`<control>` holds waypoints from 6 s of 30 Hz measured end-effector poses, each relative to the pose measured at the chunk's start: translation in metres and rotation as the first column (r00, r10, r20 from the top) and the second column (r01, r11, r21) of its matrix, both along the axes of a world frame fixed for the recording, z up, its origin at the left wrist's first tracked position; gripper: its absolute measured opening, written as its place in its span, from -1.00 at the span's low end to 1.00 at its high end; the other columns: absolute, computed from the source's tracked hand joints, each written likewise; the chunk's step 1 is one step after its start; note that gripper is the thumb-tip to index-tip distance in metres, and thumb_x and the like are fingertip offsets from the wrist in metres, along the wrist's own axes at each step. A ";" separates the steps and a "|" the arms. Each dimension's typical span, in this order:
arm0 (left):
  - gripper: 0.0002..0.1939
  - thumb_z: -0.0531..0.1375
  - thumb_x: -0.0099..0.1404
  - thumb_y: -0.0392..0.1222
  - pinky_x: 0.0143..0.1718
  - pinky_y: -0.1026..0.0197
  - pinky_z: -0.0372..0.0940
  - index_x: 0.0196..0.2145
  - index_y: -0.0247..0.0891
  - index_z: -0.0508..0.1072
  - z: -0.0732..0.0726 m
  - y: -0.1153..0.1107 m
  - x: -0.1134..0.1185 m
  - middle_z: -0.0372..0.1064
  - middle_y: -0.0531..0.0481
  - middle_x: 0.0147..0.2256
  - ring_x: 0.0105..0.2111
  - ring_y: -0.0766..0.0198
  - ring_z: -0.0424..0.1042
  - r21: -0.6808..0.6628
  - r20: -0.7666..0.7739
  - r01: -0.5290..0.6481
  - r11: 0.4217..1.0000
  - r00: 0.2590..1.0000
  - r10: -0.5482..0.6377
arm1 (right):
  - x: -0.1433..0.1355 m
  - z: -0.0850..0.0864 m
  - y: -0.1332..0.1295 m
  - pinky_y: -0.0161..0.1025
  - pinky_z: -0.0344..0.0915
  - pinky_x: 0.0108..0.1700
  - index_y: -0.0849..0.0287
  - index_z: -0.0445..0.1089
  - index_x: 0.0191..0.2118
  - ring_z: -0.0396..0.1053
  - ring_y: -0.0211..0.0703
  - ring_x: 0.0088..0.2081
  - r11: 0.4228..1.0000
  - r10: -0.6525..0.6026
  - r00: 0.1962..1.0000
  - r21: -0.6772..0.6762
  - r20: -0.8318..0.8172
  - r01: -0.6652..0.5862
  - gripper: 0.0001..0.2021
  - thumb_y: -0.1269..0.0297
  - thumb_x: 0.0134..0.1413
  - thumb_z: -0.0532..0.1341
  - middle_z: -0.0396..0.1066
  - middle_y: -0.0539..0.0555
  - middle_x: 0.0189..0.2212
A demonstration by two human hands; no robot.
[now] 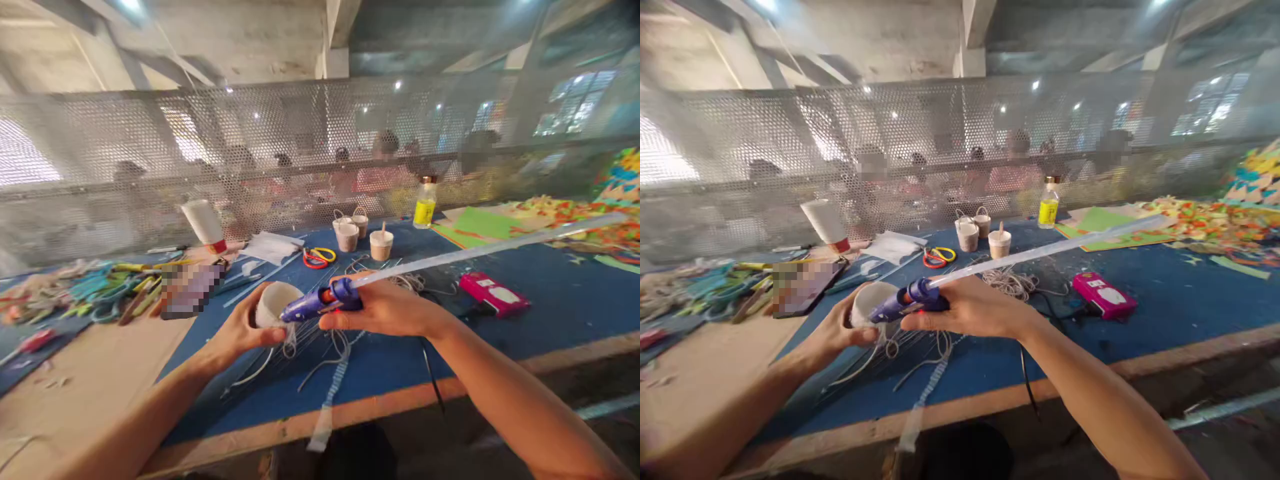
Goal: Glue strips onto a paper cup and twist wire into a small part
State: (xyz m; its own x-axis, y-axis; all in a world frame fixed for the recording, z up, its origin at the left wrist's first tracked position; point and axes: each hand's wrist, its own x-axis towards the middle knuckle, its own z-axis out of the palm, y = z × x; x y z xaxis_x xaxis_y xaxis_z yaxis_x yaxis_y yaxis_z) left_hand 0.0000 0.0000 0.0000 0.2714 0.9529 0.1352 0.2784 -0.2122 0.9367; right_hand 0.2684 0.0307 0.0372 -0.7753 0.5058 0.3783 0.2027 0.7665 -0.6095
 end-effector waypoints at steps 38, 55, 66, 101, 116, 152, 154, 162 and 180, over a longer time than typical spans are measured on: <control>-0.35 0.37 -0.08 0.01 -0.40 0.26 0.17 -0.03 -0.24 0.35 0.000 0.001 -0.001 0.35 0.02 -0.32 -0.36 0.24 0.28 -0.025 0.004 0.001 1.000 1.000 -0.001 | 0.008 0.003 0.001 -0.33 0.04 -0.39 0.19 0.43 -0.18 0.15 -0.31 -0.42 0.999 0.021 0.998 0.040 0.055 -0.023 -0.61 -0.07 0.17 0.17 0.29 -0.05 -0.43; -0.36 0.36 -0.08 0.02 -0.35 0.23 0.22 -0.05 -0.25 0.37 -0.005 0.005 -0.004 0.38 -0.03 -0.30 -0.34 0.18 0.31 0.022 0.028 -0.040 0.999 0.999 0.040 | 0.013 0.011 0.002 -0.33 0.06 -0.38 0.18 0.47 -0.18 0.13 -0.32 -0.43 1.000 0.013 0.999 0.004 0.038 -0.014 -0.70 0.04 0.20 0.18 0.28 -0.07 -0.49; -0.38 0.39 -0.06 -0.04 -0.21 0.16 0.29 -0.03 -0.24 0.40 -0.008 0.006 -0.009 0.44 -0.08 -0.21 -0.24 0.12 0.38 0.015 0.167 -0.091 0.996 0.982 0.087 | 0.013 0.008 0.005 -0.31 0.06 -0.39 0.20 0.43 -0.24 0.11 -0.33 -0.43 0.989 -0.125 0.983 -0.101 -0.134 0.112 -0.74 0.08 0.18 0.20 0.24 -0.06 -0.47; -0.22 0.40 -0.03 0.13 -0.04 0.04 0.30 0.12 -0.15 0.35 -0.012 0.012 -0.011 0.41 -0.15 0.01 0.02 -0.04 0.36 -0.051 0.407 0.038 0.998 0.913 -0.014 | -0.012 -0.012 -0.012 -0.31 0.12 -0.34 0.17 0.37 -0.28 0.17 -0.29 -0.38 0.992 -0.127 0.965 -0.051 -0.230 0.119 -0.73 0.04 0.17 0.21 0.27 -0.02 -0.43; -0.24 0.40 -0.06 0.18 -0.09 0.04 0.30 0.06 -0.18 0.41 -0.012 0.012 -0.011 0.49 -0.11 -0.12 0.00 -0.13 0.36 -0.051 0.342 0.050 0.997 0.939 -0.030 | -0.011 -0.014 -0.010 -0.29 0.10 -0.35 0.19 0.37 -0.32 0.15 -0.31 -0.41 0.989 -0.132 0.970 0.046 -0.204 0.144 -0.74 0.07 0.17 0.22 0.25 -0.02 -0.41; -0.17 0.41 -0.01 0.11 -0.05 0.05 0.32 0.19 -0.14 0.31 -0.019 0.014 -0.015 0.42 -0.17 0.03 -0.02 -0.07 0.41 -0.054 0.391 0.061 0.997 0.920 -0.035 | -0.012 -0.013 -0.012 -0.30 0.15 -0.34 0.17 0.40 -0.28 0.19 -0.30 -0.40 0.984 -0.143 0.974 0.078 -0.174 0.158 -0.74 0.06 0.19 0.20 0.27 -0.01 -0.41; -0.18 0.40 0.00 0.10 -0.05 0.05 0.32 0.19 -0.14 0.31 -0.019 0.015 -0.015 0.42 -0.16 0.03 -0.03 -0.06 0.42 -0.057 0.392 0.062 0.996 0.919 -0.035 | -0.012 -0.013 -0.011 -0.30 0.15 -0.33 0.17 0.39 -0.27 0.20 -0.29 -0.40 0.984 -0.140 0.975 0.081 -0.172 0.156 -0.75 0.07 0.20 0.19 0.28 -0.01 -0.41; -0.21 0.39 0.03 0.10 -0.04 0.03 0.32 0.18 -0.16 0.31 -0.019 0.015 -0.016 0.42 -0.18 0.04 -0.01 -0.07 0.41 -0.049 0.392 0.070 0.996 0.919 -0.046 | -0.012 -0.015 -0.010 -0.29 0.14 -0.34 0.18 0.42 -0.25 0.19 -0.28 -0.40 0.977 -0.139 0.972 0.133 -0.188 0.166 -0.75 0.07 0.22 0.18 0.28 0.00 -0.41; -0.29 0.36 0.07 0.03 -0.12 0.04 0.35 0.16 -0.16 0.35 -0.017 0.014 -0.015 0.47 -0.17 -0.03 -0.06 -0.09 0.43 -0.058 0.415 0.039 0.998 0.910 -0.011 | -0.005 -0.008 -0.011 -0.29 0.15 -0.28 0.16 0.42 -0.28 0.23 -0.26 -0.34 0.968 -0.193 0.969 0.131 -0.152 0.213 -0.76 0.07 0.18 0.22 0.32 0.02 -0.36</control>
